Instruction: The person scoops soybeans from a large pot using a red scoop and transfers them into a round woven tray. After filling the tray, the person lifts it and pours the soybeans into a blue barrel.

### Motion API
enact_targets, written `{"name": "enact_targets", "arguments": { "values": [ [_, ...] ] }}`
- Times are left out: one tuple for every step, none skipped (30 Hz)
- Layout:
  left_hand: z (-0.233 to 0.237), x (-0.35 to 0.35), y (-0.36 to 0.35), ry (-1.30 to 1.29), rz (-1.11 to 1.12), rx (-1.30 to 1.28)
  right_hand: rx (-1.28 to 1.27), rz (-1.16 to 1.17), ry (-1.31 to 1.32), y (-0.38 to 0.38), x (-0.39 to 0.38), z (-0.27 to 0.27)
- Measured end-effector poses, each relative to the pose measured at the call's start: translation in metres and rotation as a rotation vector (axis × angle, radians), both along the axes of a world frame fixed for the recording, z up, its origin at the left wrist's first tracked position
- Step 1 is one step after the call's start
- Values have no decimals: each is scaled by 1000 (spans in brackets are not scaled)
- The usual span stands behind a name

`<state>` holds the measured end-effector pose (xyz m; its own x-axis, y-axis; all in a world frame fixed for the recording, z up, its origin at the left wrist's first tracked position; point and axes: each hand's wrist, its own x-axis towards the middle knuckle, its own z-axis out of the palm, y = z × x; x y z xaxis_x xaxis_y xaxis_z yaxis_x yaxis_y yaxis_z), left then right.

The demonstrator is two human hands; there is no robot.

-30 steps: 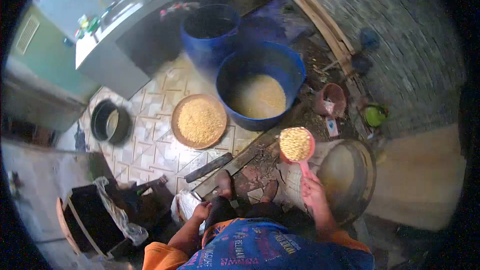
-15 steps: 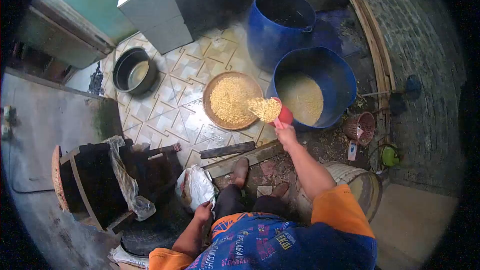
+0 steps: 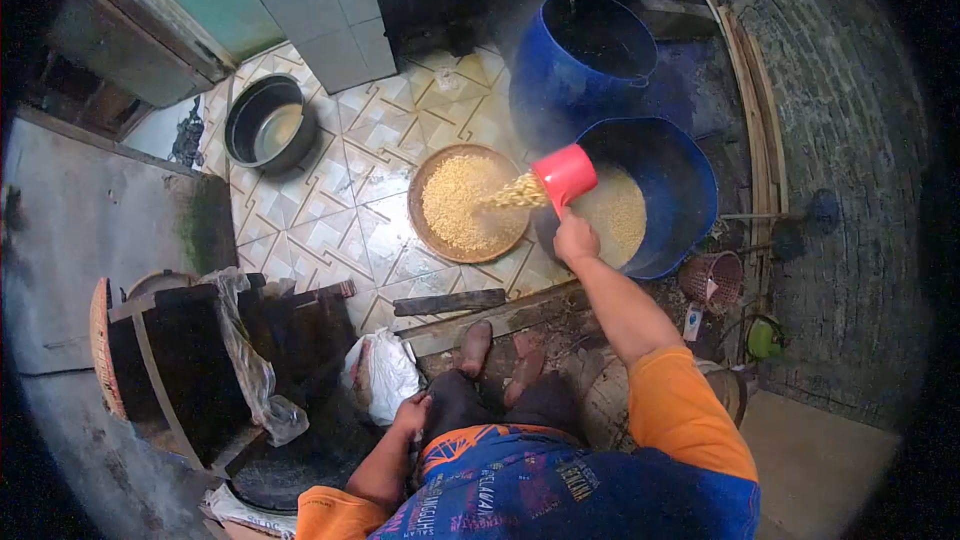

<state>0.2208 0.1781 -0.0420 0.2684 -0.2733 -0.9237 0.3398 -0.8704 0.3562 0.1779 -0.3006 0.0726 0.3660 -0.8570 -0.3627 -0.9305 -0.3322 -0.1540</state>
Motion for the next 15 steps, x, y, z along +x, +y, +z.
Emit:
{"name": "enact_targets", "arguments": {
  "values": [
    [1, 1, -2, -6, -3, 1, 1, -3, -6, -4, 2, 0],
    [2, 2, -6, -50, -64, -56, -54, 44, 10, -8, 4, -1],
    [3, 1, -8, -93, -127, -110, -106, 89, 28, -11, 4, -3],
    [21, 4, -22, -102, -132, -109, -106, 84, 19, -14, 7, 3],
    [63, 10, -47, -11, -23, -18, -103, 111, 58, -15, 10, 12],
    [88, 14, -62, 77, 87, 73, -100, 138, 95, -17, 12, 18],
    [65, 12, -48, -19, 16, -24, -99, 133, 82, -20, 10, 15],
    [65, 15, -45, -34, 11, -24, -120, 134, 81, -24, 9, 10],
    [64, 19, -44, -145, -153, -32, -143, 136, 78, -29, 9, 7],
    [65, 22, -45, -256, -316, -37, -145, 132, 61, -31, 7, 9],
    [67, 23, -48, -172, -189, -2, -166, 141, 52, -32, 4, 11],
    [68, 25, -50, -189, -191, 1, -185, 149, 46, -32, 0, 13],
    [74, 27, -55, -213, -221, 18, -185, 145, 30, -33, -5, 14],
    [80, 28, -58, -234, -250, 36, -200, 146, -1, -32, -11, 13],
    [84, 31, -63, -271, -307, 48, -219, 149, -30, -32, -18, 14]
  ]
}}
